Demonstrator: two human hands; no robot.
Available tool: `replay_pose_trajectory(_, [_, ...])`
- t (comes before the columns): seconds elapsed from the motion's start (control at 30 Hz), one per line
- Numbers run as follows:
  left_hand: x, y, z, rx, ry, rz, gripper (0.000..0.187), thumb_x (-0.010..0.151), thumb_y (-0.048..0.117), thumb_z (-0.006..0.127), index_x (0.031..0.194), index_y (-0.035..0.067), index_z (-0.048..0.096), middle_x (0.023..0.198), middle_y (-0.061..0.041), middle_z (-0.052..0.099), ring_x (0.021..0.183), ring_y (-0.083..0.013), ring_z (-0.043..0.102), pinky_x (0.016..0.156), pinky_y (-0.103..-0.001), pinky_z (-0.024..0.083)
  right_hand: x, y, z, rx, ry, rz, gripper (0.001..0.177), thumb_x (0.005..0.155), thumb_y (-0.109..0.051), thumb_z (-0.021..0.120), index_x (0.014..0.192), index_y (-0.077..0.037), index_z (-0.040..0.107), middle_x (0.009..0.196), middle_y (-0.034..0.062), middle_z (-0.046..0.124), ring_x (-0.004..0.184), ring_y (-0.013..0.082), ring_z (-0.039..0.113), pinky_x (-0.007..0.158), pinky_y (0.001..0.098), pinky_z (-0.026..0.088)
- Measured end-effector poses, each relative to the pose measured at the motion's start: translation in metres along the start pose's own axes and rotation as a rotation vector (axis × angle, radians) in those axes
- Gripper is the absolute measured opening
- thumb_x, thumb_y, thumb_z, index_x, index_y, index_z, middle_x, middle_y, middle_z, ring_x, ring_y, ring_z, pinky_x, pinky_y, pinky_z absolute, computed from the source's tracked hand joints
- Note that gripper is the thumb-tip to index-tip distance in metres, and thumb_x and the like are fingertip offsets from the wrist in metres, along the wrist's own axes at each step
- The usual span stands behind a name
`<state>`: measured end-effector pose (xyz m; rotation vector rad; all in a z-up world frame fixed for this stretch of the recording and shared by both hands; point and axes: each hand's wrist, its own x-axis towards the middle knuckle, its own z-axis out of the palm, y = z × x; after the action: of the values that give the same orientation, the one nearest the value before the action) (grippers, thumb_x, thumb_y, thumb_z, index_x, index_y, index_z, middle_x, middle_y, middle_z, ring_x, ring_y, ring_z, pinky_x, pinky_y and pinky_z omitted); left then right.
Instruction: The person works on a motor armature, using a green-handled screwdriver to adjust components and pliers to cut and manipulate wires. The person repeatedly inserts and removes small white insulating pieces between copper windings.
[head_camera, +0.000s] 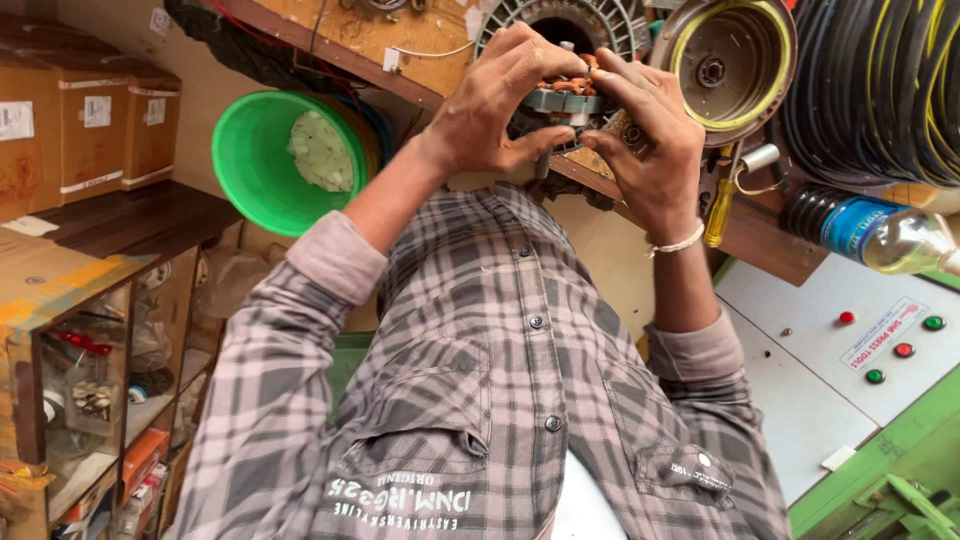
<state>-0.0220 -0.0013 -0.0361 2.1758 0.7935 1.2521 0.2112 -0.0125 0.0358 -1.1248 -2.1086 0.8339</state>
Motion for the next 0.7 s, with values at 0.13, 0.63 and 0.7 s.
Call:
replay_pose_trajectory(0.13, [-0.005,-0.001,0.008,0.071,0.088,0.024,0.051,0.104,0.029,0.084,0.14,0.006,0.057,0.134,-0.009,0.065,0.121,-0.0312,0.061,0.11,-0.043,0.049,-0.006,0.005,0.016,-0.003,0.111,0.039,0.048,0.095,-0.017,0.086,0.136,-0.003,0.068,0.144,0.0117,0.067,0.135,0.0316,0.062,0.118,0.0409,0.051])
replay_pose_trajectory(0.63, [0.0,-0.002,0.027,0.136,0.288,0.082,0.035,0.099,0.025,0.075,0.122,0.0,0.066,0.115,-0.012,0.07,0.102,-0.0285,0.068,0.092,-0.041,0.055,-0.013,0.004,0.026,-0.005,0.179,0.039,0.042,0.1,-0.019,0.082,0.136,-0.002,0.068,0.144,0.0138,0.067,0.142,0.0325,0.061,0.124,0.043,0.048])
replay_pose_trajectory(0.7, [0.0,-0.002,0.028,0.153,0.295,0.082,0.034,0.099,0.024,0.075,0.121,0.0,0.065,0.115,-0.011,0.07,0.103,-0.0284,0.068,0.092,-0.042,0.056,-0.013,0.005,0.025,-0.004,0.17,0.056,0.04,0.102,-0.018,0.082,0.136,-0.002,0.068,0.145,0.0135,0.066,0.144,0.0326,0.061,0.122,0.0409,0.049])
